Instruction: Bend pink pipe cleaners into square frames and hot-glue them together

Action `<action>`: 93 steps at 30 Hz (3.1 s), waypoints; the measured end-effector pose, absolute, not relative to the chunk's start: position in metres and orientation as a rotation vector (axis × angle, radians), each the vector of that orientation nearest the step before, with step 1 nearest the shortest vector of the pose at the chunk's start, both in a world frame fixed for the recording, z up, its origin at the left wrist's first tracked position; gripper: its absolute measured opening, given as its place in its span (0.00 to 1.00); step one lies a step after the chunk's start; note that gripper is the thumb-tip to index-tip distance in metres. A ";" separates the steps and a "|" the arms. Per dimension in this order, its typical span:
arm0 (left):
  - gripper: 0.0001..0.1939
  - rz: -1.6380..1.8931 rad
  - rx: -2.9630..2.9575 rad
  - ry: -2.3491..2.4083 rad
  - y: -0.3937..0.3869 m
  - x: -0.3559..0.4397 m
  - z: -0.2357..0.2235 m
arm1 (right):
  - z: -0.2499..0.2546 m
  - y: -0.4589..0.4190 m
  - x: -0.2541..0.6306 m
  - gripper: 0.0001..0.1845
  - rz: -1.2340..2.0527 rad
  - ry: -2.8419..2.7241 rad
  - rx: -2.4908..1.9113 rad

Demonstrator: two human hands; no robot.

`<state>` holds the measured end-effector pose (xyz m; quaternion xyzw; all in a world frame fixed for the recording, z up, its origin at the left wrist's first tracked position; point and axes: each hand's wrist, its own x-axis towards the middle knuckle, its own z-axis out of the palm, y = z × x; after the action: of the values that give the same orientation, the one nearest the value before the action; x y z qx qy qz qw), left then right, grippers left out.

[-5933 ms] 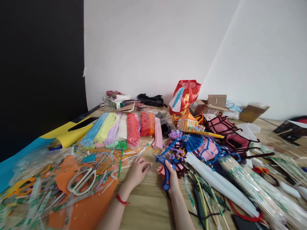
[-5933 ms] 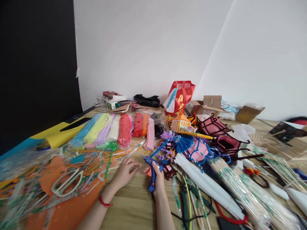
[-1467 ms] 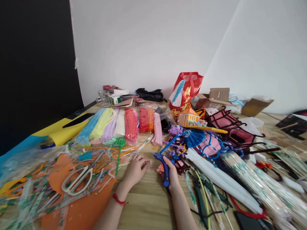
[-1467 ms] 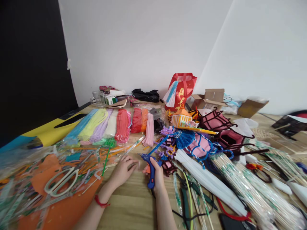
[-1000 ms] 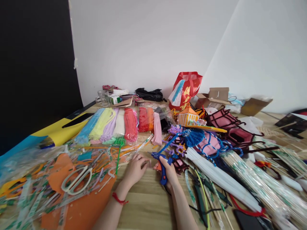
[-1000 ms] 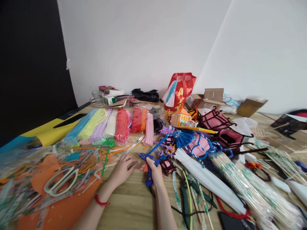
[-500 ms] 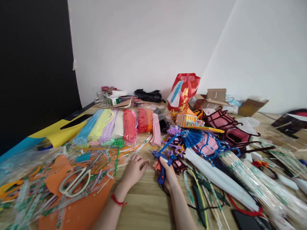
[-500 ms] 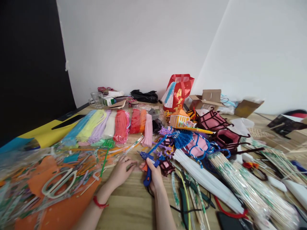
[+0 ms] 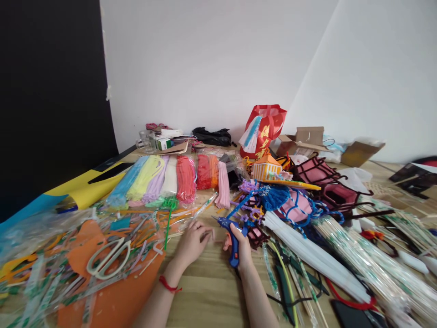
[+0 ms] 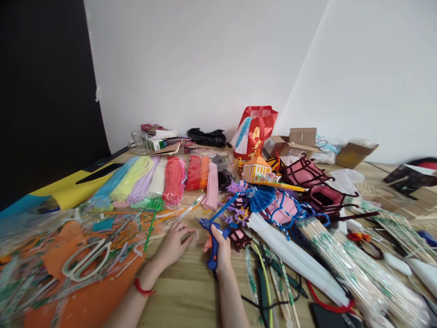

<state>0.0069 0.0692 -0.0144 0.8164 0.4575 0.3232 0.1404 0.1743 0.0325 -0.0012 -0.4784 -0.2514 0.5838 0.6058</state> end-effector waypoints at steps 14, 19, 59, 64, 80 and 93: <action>0.09 0.929 2.345 1.317 0.069 0.006 -0.016 | -0.004 0.033 0.176 0.25 1.359 -0.649 -1.050; 0.10 0.928 2.343 1.317 0.070 0.006 -0.017 | -0.003 0.033 0.175 0.25 1.364 -0.647 -1.031; 0.10 0.931 2.340 1.316 0.070 0.006 -0.018 | -0.004 0.037 0.178 0.23 1.499 -0.494 -0.941; 0.10 0.924 2.342 1.316 0.069 0.007 -0.016 | -0.009 0.038 0.178 0.24 1.496 -0.499 -0.942; 0.09 0.918 2.347 1.319 0.070 0.007 -0.013 | -0.005 0.037 0.176 0.24 1.509 -0.508 -0.940; 0.09 0.916 2.355 1.328 0.070 0.007 -0.015 | -0.013 0.039 0.178 0.24 1.505 -0.482 -0.951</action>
<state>0.0067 0.0699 -0.0150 0.8165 0.4604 0.3176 0.1431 0.1785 0.0394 -0.0129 -0.4109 -0.2083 0.6504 0.6039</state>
